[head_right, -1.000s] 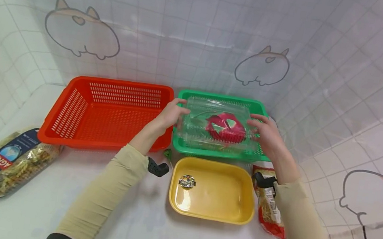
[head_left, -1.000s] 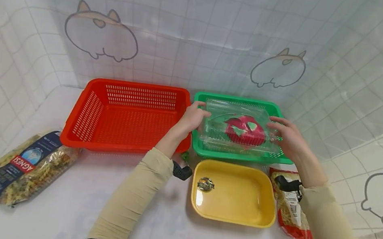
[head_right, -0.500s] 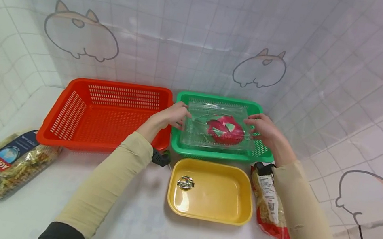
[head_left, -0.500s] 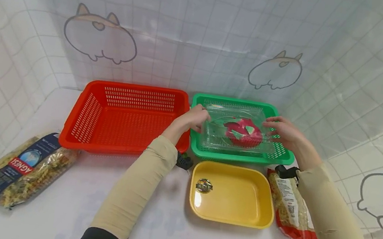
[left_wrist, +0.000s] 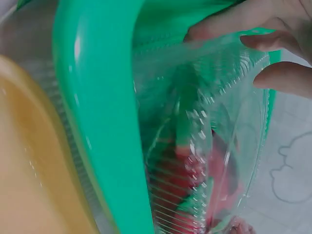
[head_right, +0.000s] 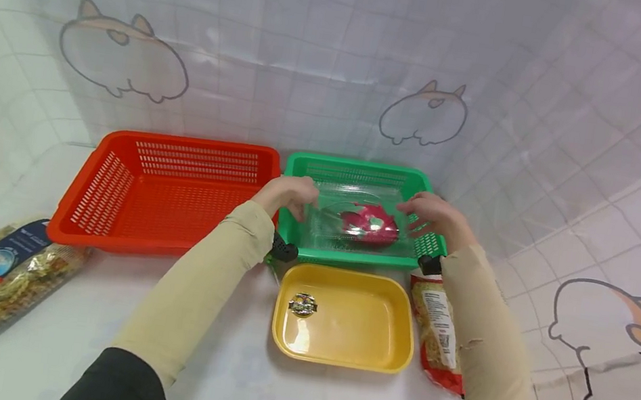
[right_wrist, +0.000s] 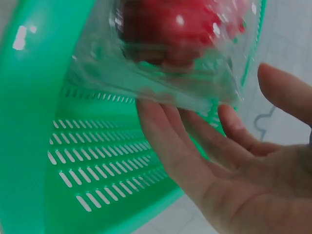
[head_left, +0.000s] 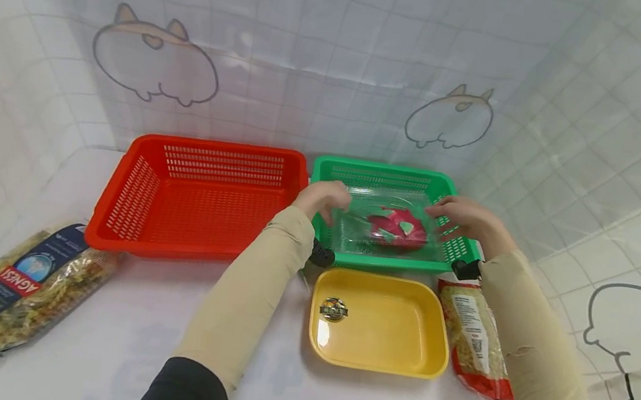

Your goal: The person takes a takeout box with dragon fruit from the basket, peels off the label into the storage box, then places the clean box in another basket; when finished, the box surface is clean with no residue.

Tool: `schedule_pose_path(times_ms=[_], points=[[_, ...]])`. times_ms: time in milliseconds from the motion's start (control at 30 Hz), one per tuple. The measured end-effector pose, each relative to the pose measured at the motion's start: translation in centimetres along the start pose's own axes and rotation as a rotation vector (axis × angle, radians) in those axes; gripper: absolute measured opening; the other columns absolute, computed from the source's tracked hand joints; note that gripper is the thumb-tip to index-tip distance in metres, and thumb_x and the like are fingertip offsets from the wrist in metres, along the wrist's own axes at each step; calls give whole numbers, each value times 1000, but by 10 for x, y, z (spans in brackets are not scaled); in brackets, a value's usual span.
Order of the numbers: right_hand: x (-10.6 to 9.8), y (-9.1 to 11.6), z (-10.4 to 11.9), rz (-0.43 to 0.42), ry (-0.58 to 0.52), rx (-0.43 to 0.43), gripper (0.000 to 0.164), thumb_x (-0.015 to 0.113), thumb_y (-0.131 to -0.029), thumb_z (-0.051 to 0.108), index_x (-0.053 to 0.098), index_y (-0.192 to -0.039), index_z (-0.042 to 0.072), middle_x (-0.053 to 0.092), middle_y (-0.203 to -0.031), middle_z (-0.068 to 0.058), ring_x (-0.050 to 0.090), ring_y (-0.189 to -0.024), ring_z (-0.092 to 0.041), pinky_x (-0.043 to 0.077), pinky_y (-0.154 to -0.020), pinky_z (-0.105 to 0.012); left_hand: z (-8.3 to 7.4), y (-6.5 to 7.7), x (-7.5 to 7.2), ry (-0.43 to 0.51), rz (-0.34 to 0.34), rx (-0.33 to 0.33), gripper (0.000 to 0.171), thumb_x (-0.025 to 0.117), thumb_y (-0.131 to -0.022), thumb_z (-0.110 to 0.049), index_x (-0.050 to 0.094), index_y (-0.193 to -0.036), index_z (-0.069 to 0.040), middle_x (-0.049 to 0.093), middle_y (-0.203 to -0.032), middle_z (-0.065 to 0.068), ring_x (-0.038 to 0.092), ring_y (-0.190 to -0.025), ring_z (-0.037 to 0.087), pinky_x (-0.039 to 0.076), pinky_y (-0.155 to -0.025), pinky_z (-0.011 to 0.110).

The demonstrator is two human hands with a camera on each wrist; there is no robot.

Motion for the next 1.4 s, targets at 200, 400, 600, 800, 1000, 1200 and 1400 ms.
schedule_pose_path(times_ms=[200, 400, 600, 800, 1000, 1200, 1400], points=[[3, -13, 0, 100, -15, 44, 63, 41, -108, 20, 10, -153, -10, 15, -158, -35, 35, -137, -56, 44, -104, -59, 6, -8, -1, -22, 10, -58, 64, 37, -105, -13, 5, -161, -8, -2, -168, 10, 65, -115, 39, 36, -116, 46], [2, -16, -2, 87, -21, 62, 60, 39, -107, 13, 10, -153, -11, 12, -159, -33, 33, -137, -58, 44, -104, -59, 8, -13, 2, 78, 30, -44, 65, 35, -106, -7, -1, -160, -8, -3, -168, 11, 59, -123, 42, 37, -115, 44], [5, -17, -3, 38, 14, 78, 58, 39, -107, 11, 12, -152, -12, 20, -156, -35, 38, -135, -55, 47, -102, -57, 9, -17, 1, 163, 10, -43, 65, 38, -105, -3, 4, -160, -6, 10, -166, 15, 55, -126, 44, 43, -110, 45], [6, -19, -3, 3, 34, 115, 63, 39, -107, 12, 5, -155, -10, 21, -156, -35, 40, -135, -54, 47, -102, -57, 10, -20, 1, 305, 6, -51, 74, 40, -104, -1, -7, -160, -11, -1, -168, 11, 45, -135, 47, 44, -108, 49], [7, -23, -2, -34, 56, 120, 65, 40, -107, 14, 3, -156, -7, 22, -157, -33, 42, -135, -50, 48, -101, -55, 10, -25, 1, 327, -51, -40, 76, 42, -104, -3, -11, -159, -9, -3, -168, 12, 43, -138, 44, 43, -109, 48], [6, -30, -2, -71, 101, 129, 59, 39, -108, 14, 12, -155, -10, 29, -153, -33, 45, -133, -49, 50, -100, -53, 13, -31, 2, 375, -131, 3, 76, 43, -105, -4, -9, -159, -7, -2, -167, 14, 36, -142, 42, 42, -111, 48], [4, -39, -4, -97, 174, 148, 57, 38, -108, 16, 16, -155, -8, 35, -151, -31, 50, -129, -46, 56, -92, -47, 16, -37, 4, 337, -203, 11, 76, 46, -104, -5, -6, -159, -5, 10, -165, 18, 54, -99, 29, 48, -98, 42]])
Point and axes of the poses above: each hand's wrist, its own y-axis away from the middle knuckle, its own x-axis out of the palm, z = x × y, the point moved 4 cm from there along -y, towards the middle knuckle
